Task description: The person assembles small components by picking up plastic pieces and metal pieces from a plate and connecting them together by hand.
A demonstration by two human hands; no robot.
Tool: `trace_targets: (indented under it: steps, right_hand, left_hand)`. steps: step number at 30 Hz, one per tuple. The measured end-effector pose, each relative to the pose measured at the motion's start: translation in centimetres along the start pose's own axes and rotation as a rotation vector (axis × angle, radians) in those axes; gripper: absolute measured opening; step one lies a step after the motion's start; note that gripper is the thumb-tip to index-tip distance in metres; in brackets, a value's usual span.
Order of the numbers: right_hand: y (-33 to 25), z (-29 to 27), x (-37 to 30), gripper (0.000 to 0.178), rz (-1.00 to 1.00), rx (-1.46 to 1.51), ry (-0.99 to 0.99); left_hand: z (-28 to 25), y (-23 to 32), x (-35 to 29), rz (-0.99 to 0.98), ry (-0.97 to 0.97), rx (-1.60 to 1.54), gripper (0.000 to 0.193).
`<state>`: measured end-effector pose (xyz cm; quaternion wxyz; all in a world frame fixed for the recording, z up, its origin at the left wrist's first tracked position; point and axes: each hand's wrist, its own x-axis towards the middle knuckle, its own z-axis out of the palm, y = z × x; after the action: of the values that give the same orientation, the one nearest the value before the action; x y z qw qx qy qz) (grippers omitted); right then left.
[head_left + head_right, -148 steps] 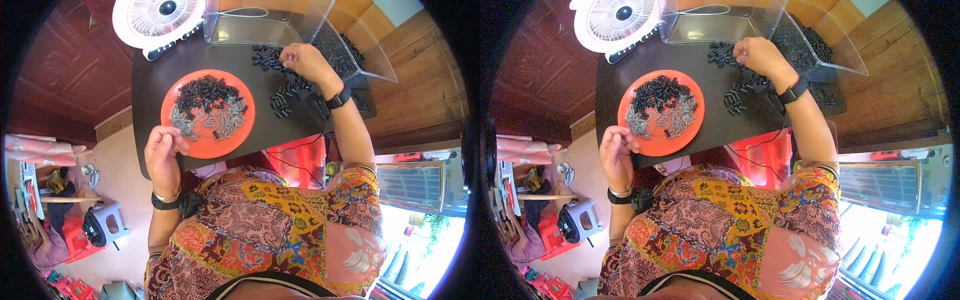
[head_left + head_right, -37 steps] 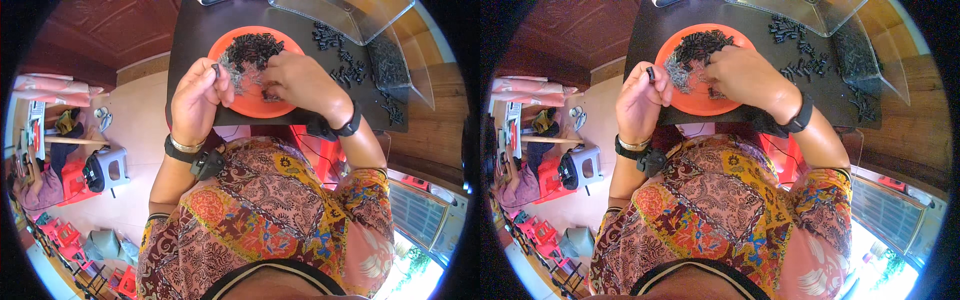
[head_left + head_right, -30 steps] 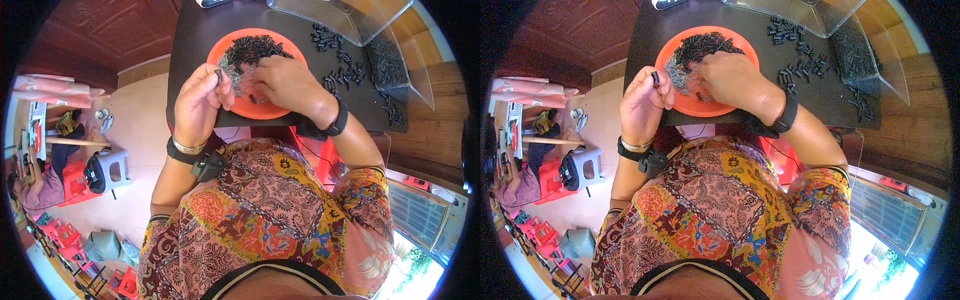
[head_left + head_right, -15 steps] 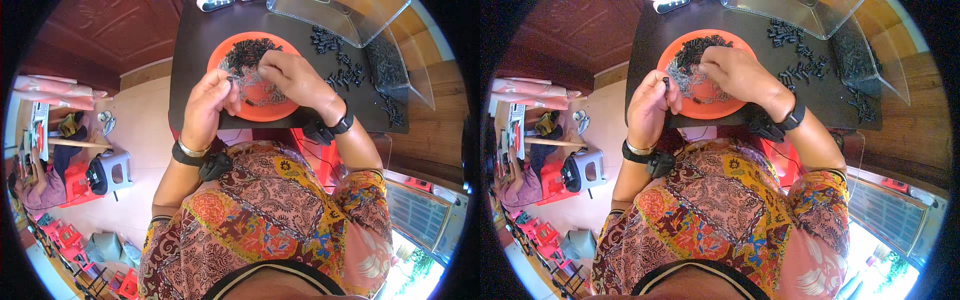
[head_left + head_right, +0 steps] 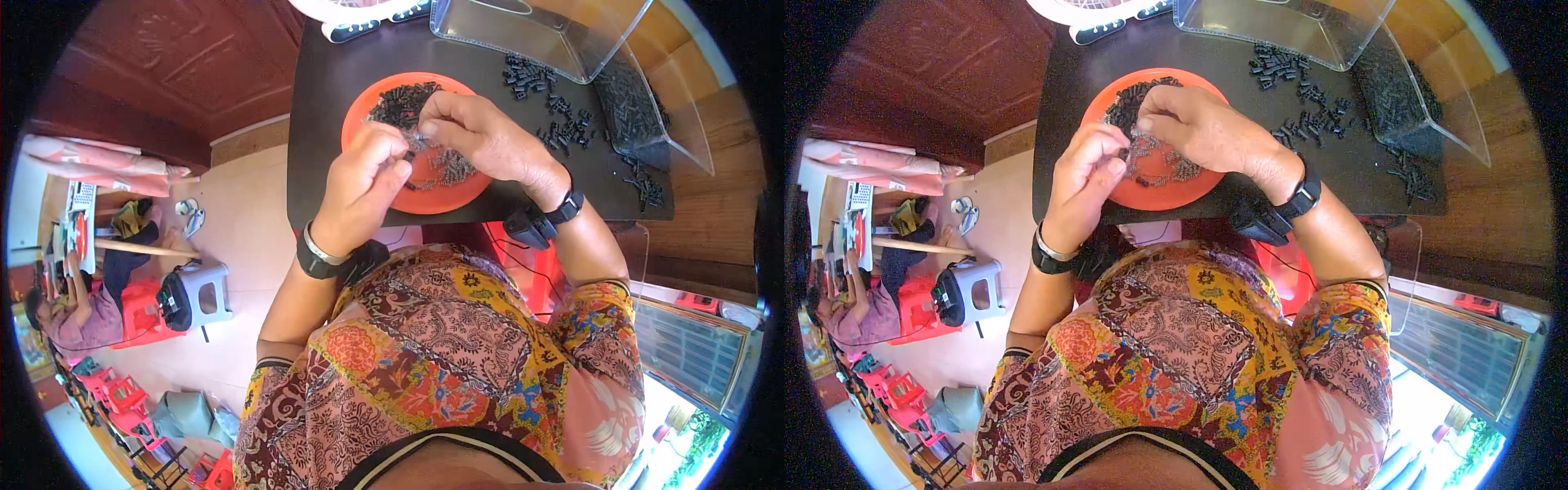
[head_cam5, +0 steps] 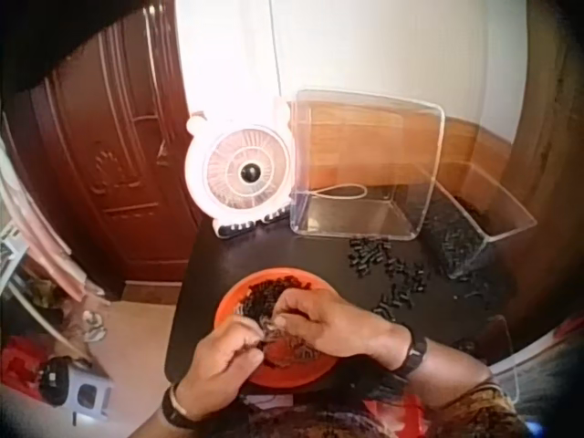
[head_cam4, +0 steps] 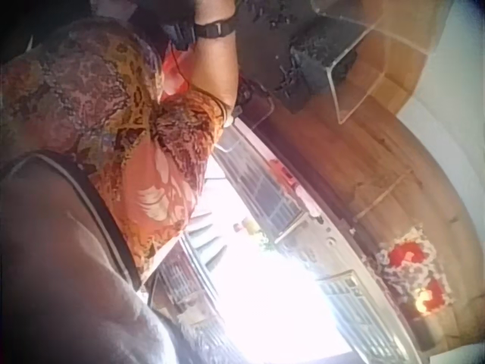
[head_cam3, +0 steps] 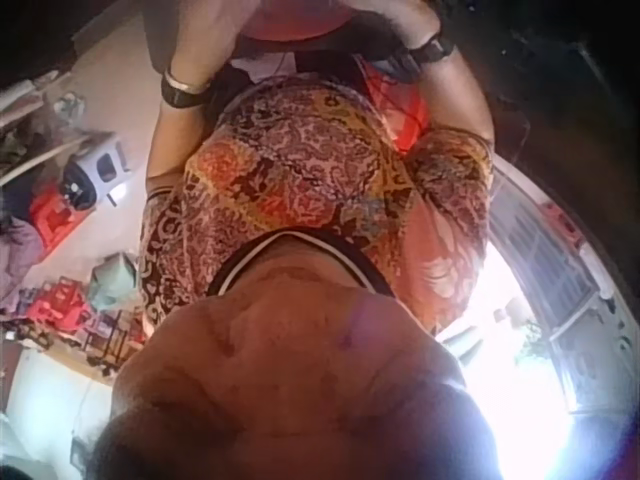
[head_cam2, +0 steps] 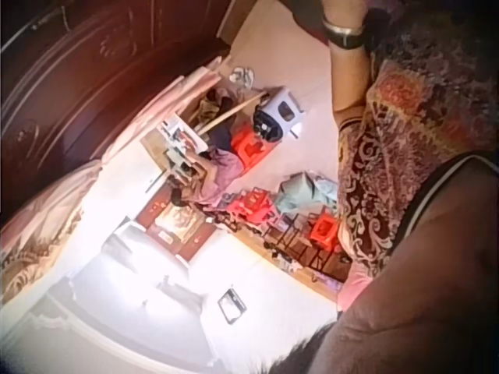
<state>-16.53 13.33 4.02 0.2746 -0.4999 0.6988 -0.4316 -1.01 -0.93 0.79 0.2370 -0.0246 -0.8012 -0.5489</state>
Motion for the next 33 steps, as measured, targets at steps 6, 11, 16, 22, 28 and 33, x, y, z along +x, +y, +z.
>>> trace_targets:
  steps: [6,11,16,22,28,33]
  right_hand:
    - [0.3,1.0,0.1,0.024,-0.061,0.035,-0.014]
    - [0.1,1.3,0.1,0.022,-0.004,0.039,-0.010]
    - [0.1,1.1,0.1,0.021,0.073,0.081,-0.086]
    - [-0.9,1.1,-0.2,0.024,-0.012,0.085,-0.001]
    - [-1.1,0.6,-0.5,0.011,-0.058,0.128,0.024]
    - [-1.0,0.2,-0.7,0.010,-0.031,0.205,0.015]
  left_hand:
    - [0.6,0.7,0.7,0.233,-0.044,0.345,0.012]
    - [0.6,0.0,0.5,0.226,-0.017,0.321,0.014]
    - [0.9,0.3,0.4,0.280,0.005,0.351,0.014]
    - [0.5,-0.3,0.3,0.300,0.013,0.290,0.011]
    - [0.2,-0.2,-0.6,-0.230,-0.027,-0.404,0.025]
    - [-0.3,0.4,0.0,-0.394,-0.055,-0.421,0.017]
